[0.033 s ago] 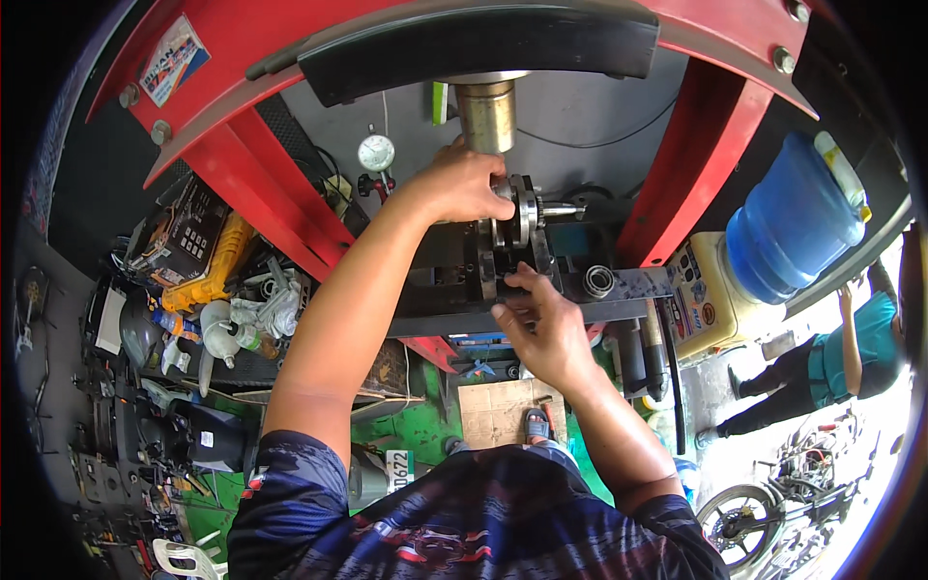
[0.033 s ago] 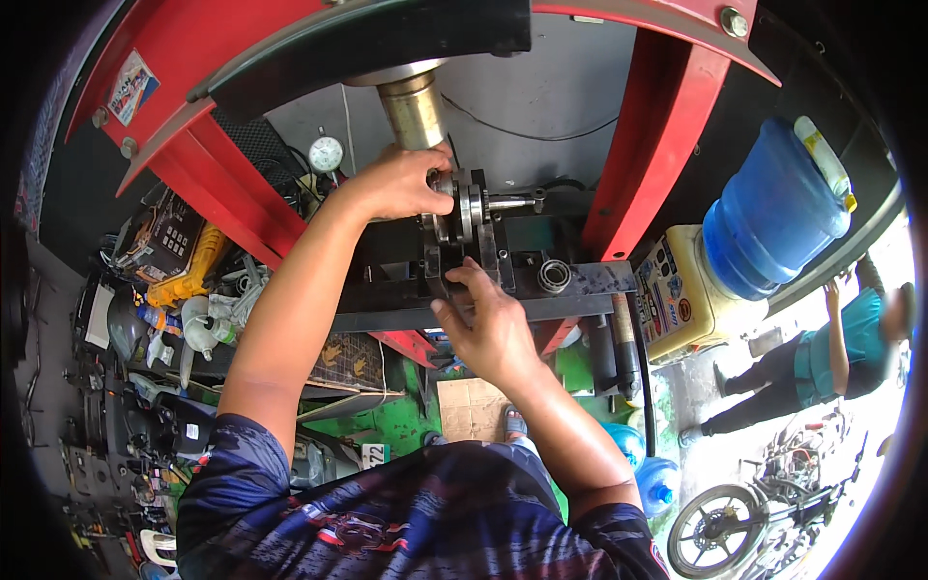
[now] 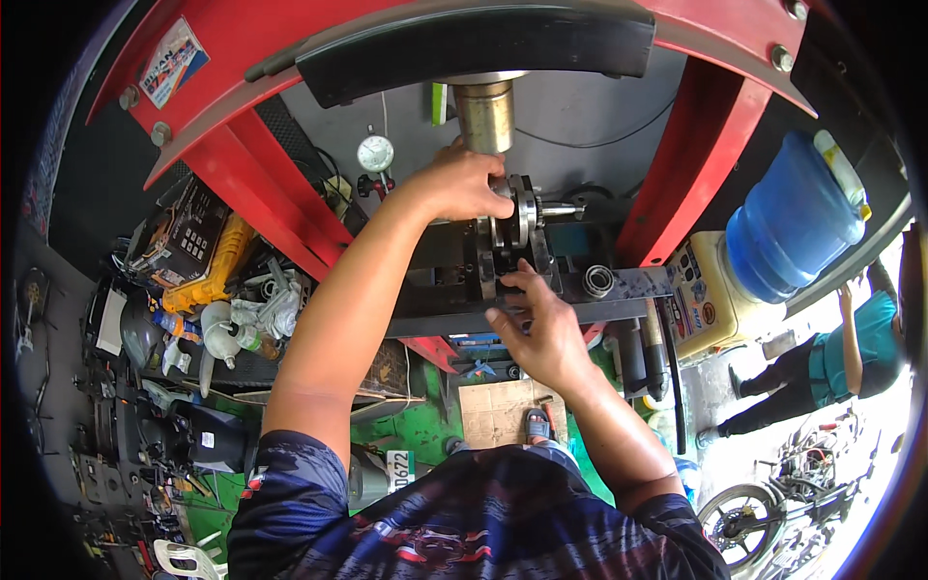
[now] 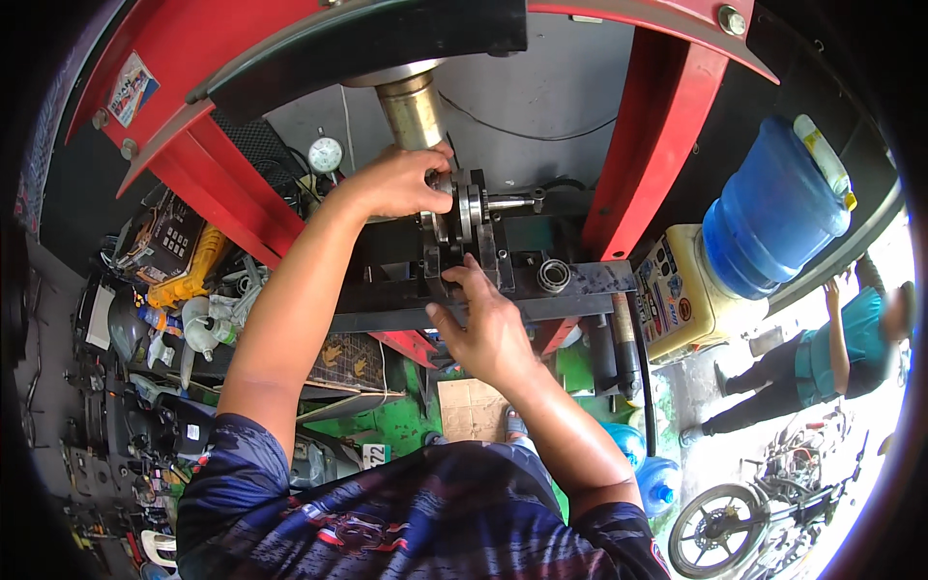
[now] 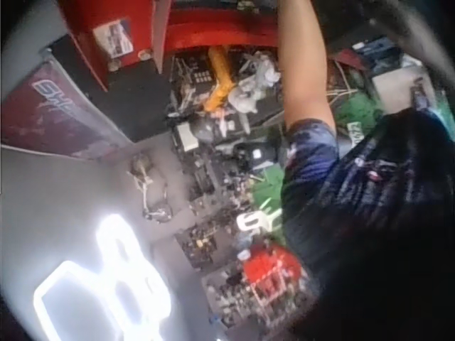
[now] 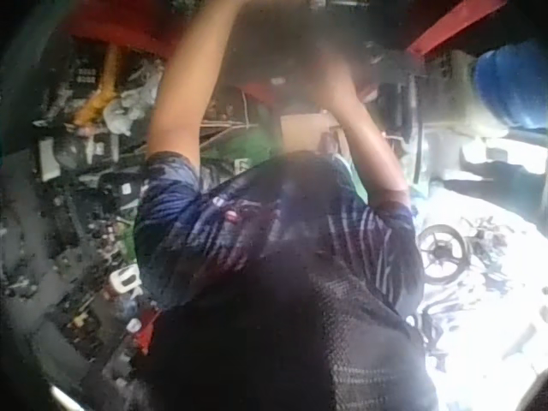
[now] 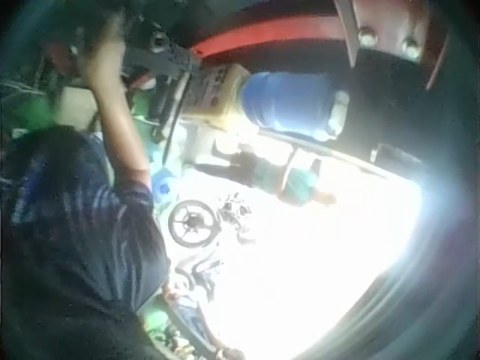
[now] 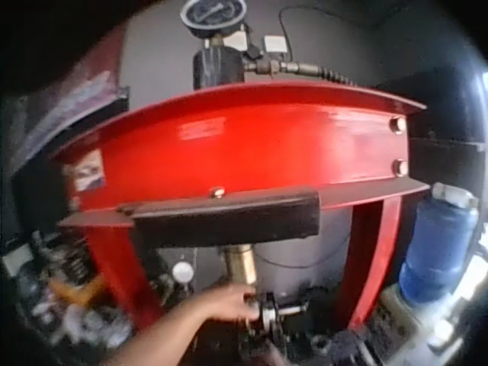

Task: The person uses a hydraulic press to manipulate a cylindrical metal part, likely a bearing or hub assembly. They repeatedly remove the part to measure its dimensions with a caliper and a ruler, then reposition it under the press. The person also uses a hammer to tap the part on a wooden board.

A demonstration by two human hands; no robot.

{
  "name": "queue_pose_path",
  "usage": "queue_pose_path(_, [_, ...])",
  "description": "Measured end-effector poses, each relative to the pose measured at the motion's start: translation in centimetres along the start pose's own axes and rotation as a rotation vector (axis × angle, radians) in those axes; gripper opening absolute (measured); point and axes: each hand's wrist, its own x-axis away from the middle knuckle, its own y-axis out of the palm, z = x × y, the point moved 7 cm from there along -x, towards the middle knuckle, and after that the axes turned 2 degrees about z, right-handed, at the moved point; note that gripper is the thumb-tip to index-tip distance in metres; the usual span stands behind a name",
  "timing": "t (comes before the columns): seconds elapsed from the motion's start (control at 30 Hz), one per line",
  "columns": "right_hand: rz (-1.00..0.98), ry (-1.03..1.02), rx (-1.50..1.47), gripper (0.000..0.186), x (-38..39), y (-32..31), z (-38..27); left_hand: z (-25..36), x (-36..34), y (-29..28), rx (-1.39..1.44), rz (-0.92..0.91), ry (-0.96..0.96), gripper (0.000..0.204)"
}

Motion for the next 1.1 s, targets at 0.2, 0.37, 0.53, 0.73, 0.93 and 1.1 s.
queue_pose_path(0.2, [-0.022, -0.001, 0.057, 0.064, 0.0, 2.0, 0.1, 0.0, -0.4, 0.4, 0.094, -0.167, 0.041, 0.054])
queue_pose_path(0.37, [0.185, -0.083, 0.081, 0.052, 0.3, 2.1, -0.2, -0.4, 0.1, 0.4, 0.029, -0.114, 0.091, 0.051])
queue_pose_path(0.53, [0.369, -0.277, 0.191, 0.03, -1.0, 0.0, -2.1, 0.7, 5.7, -3.8, 0.163, 0.395, 0.118, 0.035])
queue_pose_path(0.73, [0.359, -0.384, 0.19, 0.026, -3.2, -2.1, -4.0, -4.2, 15.5, 0.7, 0.482, 0.724, -0.036, 0.018])
queue_pose_path(0.93, [0.377, -0.58, 0.297, 0.031, -5.7, -3.1, -6.0, -9.8, 16.8, 6.9, 0.216, 0.744, -0.275, 0.026])
queue_pose_path(1.1, [0.397, -0.607, 0.299, 0.033, -6.9, -3.5, -6.3, -10.9, 15.2, 8.1, 0.036, 0.72, -0.357, 0.051])
